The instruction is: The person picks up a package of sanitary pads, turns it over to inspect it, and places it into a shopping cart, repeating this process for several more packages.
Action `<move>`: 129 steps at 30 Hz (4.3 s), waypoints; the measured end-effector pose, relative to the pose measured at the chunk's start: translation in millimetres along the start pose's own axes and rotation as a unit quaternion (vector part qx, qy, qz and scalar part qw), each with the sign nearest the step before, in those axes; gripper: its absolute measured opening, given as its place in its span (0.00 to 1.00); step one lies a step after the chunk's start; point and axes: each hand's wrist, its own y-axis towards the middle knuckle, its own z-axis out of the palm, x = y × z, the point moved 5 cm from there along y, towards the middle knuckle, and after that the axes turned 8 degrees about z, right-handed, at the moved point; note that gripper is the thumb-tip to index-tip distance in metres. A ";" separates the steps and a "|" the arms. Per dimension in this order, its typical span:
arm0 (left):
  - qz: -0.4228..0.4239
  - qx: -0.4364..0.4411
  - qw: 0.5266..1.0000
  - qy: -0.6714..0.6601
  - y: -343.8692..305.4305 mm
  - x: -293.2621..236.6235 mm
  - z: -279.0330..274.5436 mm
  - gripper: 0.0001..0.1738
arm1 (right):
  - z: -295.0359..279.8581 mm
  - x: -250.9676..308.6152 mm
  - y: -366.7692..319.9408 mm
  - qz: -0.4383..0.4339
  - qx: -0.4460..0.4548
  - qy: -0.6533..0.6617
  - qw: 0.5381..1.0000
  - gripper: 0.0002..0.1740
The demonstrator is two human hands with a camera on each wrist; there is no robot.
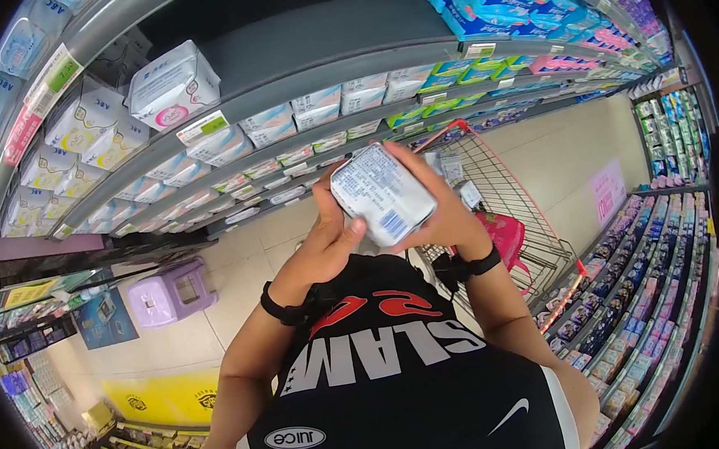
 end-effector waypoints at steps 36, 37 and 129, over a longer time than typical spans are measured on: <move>0.247 -0.058 0.936 0.243 12.6 -53.4 -27.3 0.57 | 9.3 33.6 15.2 -0.259 -0.058 -0.156 0.952 0.35; 0.249 -0.073 0.941 0.216 12.9 -51.8 -26.9 0.56 | 9.6 30.7 14.2 -0.275 -0.063 -0.166 0.945 0.37; 0.035 -0.132 0.974 0.179 -5.9 -10.6 -59.1 0.65 | 14.4 -23.3 27.2 -0.053 -0.057 -0.078 0.994 0.33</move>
